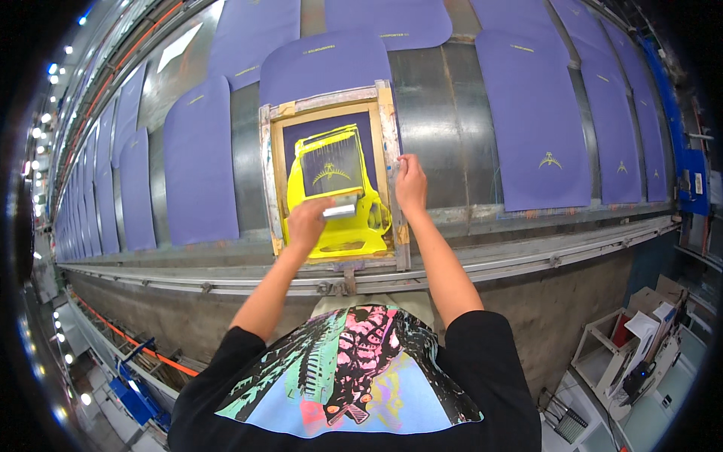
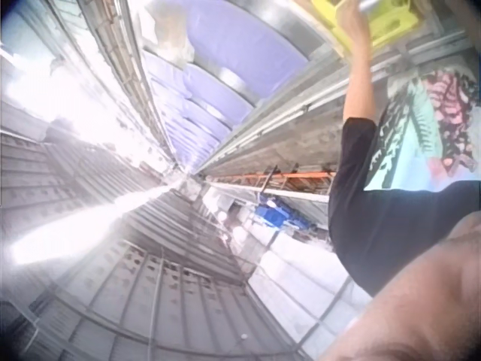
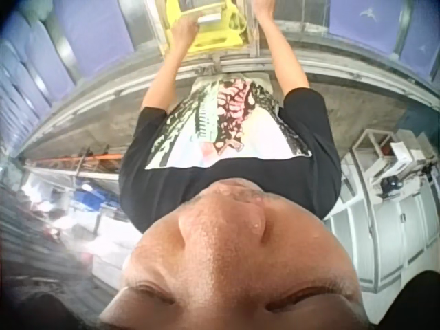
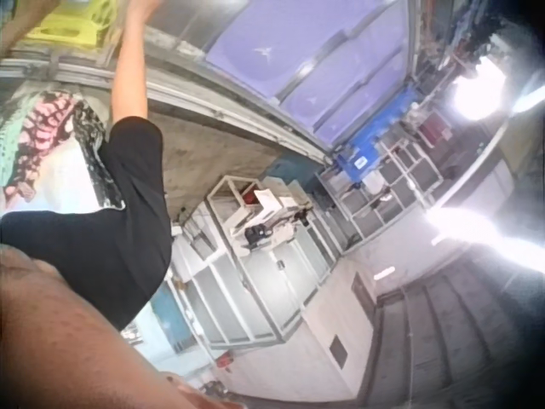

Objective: The person uses a squeegee to pull yellow ink across a screen-printing frame, imprinting a design onto purple t-shirts laid out on a conveyor. After printing several shirts, the person carries the frame to a workbench and adds more yellow ink from a bottle.

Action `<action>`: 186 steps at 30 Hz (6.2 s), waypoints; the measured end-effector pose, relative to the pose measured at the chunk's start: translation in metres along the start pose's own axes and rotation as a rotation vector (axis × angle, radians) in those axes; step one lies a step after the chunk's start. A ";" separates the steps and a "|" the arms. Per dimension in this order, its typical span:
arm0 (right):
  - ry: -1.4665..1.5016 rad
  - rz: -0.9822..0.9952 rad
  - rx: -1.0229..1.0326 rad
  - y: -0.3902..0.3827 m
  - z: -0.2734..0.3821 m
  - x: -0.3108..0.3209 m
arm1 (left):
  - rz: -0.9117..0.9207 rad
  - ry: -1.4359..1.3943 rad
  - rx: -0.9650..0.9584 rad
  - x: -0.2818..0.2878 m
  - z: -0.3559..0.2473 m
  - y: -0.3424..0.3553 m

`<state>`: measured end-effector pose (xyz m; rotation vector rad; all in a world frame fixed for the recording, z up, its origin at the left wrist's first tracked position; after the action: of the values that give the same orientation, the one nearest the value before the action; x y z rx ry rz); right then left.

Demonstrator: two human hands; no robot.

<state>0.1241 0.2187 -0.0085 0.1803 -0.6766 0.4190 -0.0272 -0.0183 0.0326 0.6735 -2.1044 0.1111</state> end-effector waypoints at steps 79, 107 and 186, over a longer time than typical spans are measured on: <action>0.056 0.047 -0.062 -0.001 0.016 -0.016 | -0.019 0.084 -0.019 0.010 0.023 -0.018; -0.014 0.013 -0.015 0.055 0.002 0.013 | 0.142 -0.009 -0.023 -0.032 -0.014 -0.012; -0.050 0.031 -0.047 0.041 0.039 -0.047 | 0.074 0.000 0.018 -0.003 0.037 -0.028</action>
<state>0.0515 0.2294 -0.0077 0.1366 -0.7385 0.4293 -0.0389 -0.0525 0.0036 0.6066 -2.1306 0.1706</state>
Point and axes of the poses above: each hand's wrist, its own y-axis towards the middle knuckle, its own x-axis out of the back of the hand, z = x × y, the point moved 2 cm from there along y, towards the middle knuckle, and after that the axes turned 8 degrees about -y, right-handed, at the moved point
